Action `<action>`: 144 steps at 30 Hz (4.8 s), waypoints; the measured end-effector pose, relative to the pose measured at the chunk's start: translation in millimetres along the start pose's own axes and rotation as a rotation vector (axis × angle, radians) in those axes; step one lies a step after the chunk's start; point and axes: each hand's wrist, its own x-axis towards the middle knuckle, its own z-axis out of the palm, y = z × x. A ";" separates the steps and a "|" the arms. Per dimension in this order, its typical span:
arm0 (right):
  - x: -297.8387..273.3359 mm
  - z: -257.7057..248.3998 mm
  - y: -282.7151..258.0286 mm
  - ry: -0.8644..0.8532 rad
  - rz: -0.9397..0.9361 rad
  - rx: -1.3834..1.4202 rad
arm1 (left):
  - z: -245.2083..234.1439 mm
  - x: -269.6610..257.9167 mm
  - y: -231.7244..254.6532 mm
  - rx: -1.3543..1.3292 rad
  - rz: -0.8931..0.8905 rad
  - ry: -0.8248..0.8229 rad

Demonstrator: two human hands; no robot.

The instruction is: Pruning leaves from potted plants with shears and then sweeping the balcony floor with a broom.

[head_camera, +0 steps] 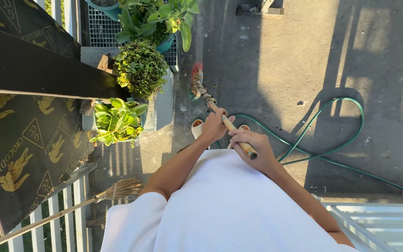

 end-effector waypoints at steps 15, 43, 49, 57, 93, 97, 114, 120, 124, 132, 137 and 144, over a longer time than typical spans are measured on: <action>-4.0 -41.9 -7.2 -0.116 -0.016 -0.056 | 36.0 11.9 2.7 -0.022 0.056 0.026; 19.5 -245.7 137.2 -0.927 -0.344 -0.182 | 276.2 85.6 119.6 -0.608 -0.086 0.517; 7.4 -284.5 99.3 -0.862 -0.399 -0.225 | 257.7 46.9 165.3 -0.557 0.068 0.484; 20.5 -262.0 128.2 -0.819 -0.253 -0.092 | 257.6 77.0 139.5 -0.623 0.052 0.553; 214.2 -20.8 209.0 0.421 0.262 0.313 | -22.4 314.4 33.1 -0.094 0.164 0.155; 218.1 -49.8 193.6 0.355 0.265 0.260 | -7.5 305.0 40.0 0.010 0.010 0.072; 305.8 -57.0 280.9 0.353 0.380 0.447 | -25.2 397.4 78.8 -0.023 0.209 0.286; 261.6 -70.5 257.3 0.382 0.619 0.377 | 4.2 383.6 57.4 0.045 0.169 0.161; 228.8 -107.5 184.5 0.343 0.478 0.163 | 9.3 353.3 63.1 0.007 0.087 0.067; 168.8 -162.1 109.7 0.223 0.463 0.157 | -8.6 260.9 134.4 -0.084 0.094 -0.066; 209.1 -112.7 186.1 0.355 0.451 0.218 | 9.7 330.1 88.4 -0.136 0.282 0.106; 221.1 -71.2 207.5 0.441 0.566 0.208 | 32.6 367.4 43.8 0.104 0.201 -0.046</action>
